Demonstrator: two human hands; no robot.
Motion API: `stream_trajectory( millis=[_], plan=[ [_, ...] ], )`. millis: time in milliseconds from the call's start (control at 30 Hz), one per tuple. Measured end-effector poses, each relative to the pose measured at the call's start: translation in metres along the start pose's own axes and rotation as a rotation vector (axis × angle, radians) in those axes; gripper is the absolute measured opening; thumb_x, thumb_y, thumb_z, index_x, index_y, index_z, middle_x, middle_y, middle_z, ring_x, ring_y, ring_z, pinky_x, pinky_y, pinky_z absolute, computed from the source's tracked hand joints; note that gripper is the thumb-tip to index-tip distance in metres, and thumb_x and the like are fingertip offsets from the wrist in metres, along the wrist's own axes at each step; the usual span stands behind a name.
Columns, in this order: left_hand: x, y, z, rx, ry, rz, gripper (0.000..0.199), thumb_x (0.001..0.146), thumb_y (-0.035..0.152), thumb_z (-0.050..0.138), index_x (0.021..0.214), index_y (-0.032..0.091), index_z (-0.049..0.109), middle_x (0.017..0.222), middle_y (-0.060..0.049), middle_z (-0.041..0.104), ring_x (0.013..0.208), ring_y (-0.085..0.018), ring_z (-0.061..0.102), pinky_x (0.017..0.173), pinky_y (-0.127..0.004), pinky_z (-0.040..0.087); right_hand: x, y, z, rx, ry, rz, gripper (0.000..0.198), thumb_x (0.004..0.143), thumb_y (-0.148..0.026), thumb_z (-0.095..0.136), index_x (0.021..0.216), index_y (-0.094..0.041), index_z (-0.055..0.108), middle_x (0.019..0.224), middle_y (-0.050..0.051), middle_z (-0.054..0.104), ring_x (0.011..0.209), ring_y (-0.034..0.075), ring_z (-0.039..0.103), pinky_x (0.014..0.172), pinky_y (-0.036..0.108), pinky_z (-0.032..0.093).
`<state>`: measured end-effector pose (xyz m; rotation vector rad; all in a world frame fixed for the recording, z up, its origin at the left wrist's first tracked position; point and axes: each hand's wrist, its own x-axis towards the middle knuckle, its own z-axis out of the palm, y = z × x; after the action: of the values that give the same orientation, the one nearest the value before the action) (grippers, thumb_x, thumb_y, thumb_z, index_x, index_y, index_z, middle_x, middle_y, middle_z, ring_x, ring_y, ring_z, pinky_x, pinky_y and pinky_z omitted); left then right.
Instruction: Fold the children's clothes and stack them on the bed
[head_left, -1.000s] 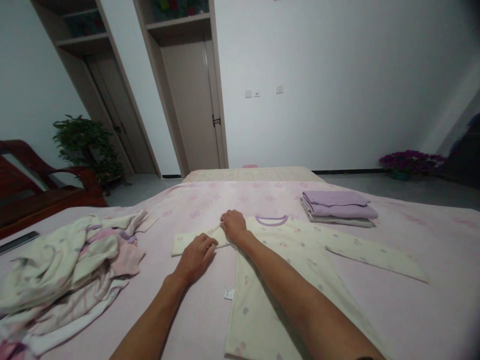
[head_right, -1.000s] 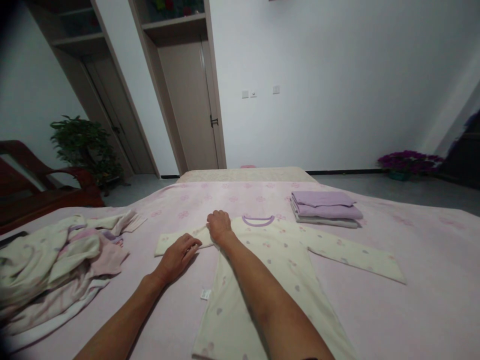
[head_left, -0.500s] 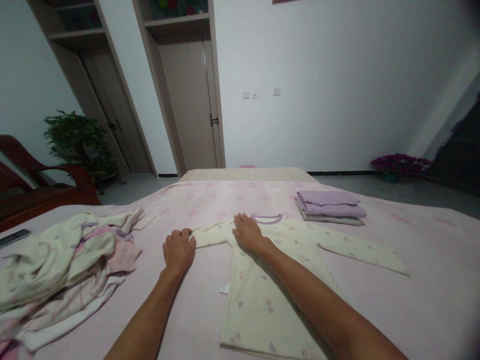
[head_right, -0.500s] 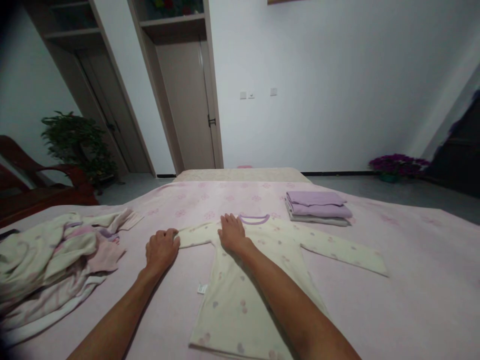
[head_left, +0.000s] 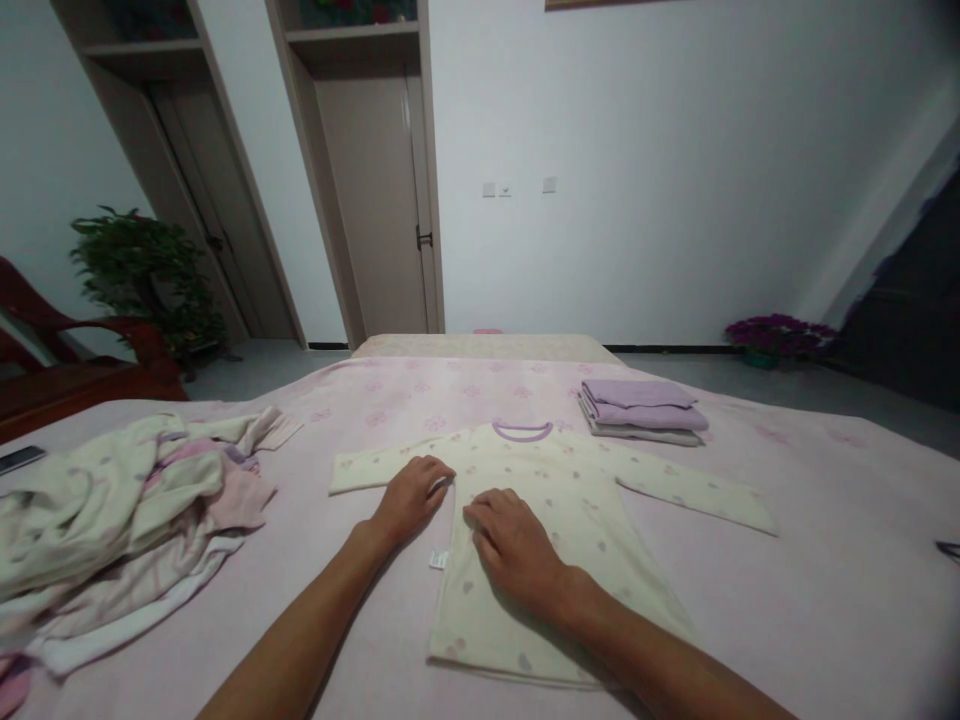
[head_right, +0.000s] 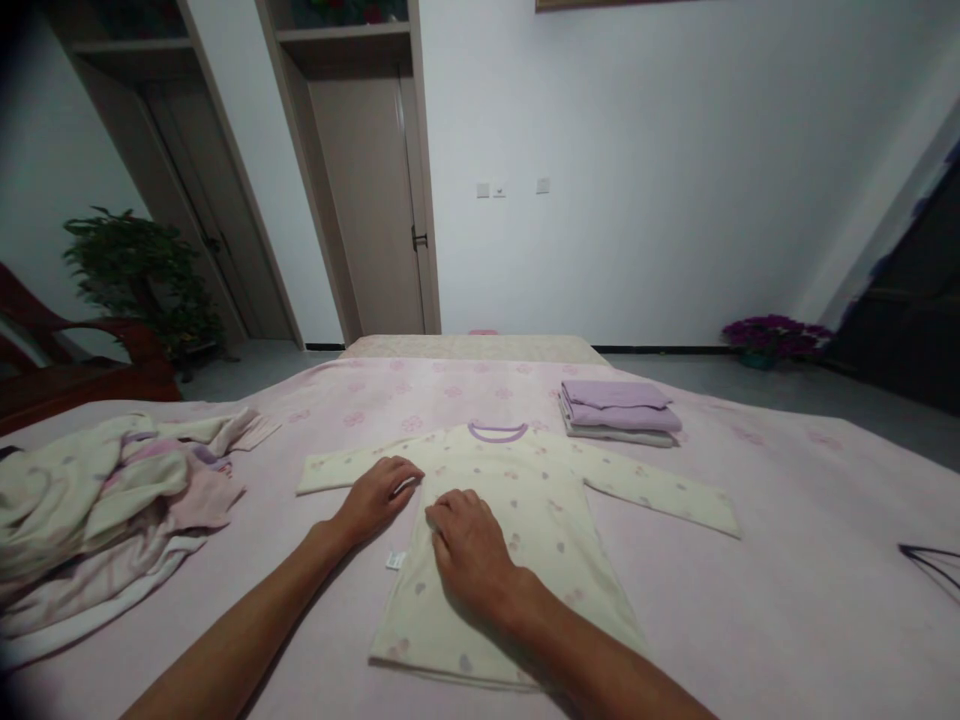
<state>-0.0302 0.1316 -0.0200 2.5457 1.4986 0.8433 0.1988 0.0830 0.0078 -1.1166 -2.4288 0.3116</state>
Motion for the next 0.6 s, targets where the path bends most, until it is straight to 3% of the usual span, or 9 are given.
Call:
stream_trajectory(
  millis=[133,300,400,600],
  plan=[
    [0.008,-0.005,0.001,0.052,-0.023,-0.067,0.016,0.095,0.019,0.052,0.102,0.023,0.066,0.105,-0.005,0.066,0.101,-0.02,0.058,0.091,-0.032,0.046,-0.01,-0.005,0.005,-0.032,0.03,-0.04,0.021,0.09,-0.009,0.051,0.098,-0.021,0.066,0.1,0.005,0.059,0.095,0.021,0.049,0.089,0.036,0.04],
    [0.016,-0.005,0.0,0.164,-0.076,-0.12,0.015,0.094,0.018,0.051,0.099,0.024,0.064,0.104,-0.004,0.063,0.098,-0.02,0.057,0.084,-0.029,0.045,-0.015,-0.008,0.008,-0.105,0.044,-0.014,0.026,0.09,-0.011,0.051,0.112,-0.019,0.062,0.104,0.009,0.058,0.096,0.023,0.047,0.092,0.04,0.039],
    [0.02,-0.006,0.001,0.184,-0.089,-0.136,0.015,0.092,0.016,0.052,0.098,0.024,0.064,0.102,-0.005,0.062,0.096,-0.021,0.057,0.081,-0.03,0.044,-0.017,-0.011,0.006,-0.101,0.029,-0.014,0.025,0.087,-0.013,0.053,0.109,-0.019,0.063,0.102,0.009,0.058,0.095,0.023,0.047,0.088,0.038,0.039],
    [0.024,-0.011,0.002,0.199,-0.101,-0.15,0.019,0.086,0.012,0.054,0.097,0.025,0.063,0.102,-0.004,0.06,0.093,-0.02,0.057,0.079,-0.03,0.043,-0.019,-0.013,0.001,-0.01,-0.102,-0.327,0.014,0.084,-0.015,0.055,0.085,-0.022,0.067,0.085,0.004,0.059,0.082,0.019,0.05,0.078,0.034,0.039]
  ],
)
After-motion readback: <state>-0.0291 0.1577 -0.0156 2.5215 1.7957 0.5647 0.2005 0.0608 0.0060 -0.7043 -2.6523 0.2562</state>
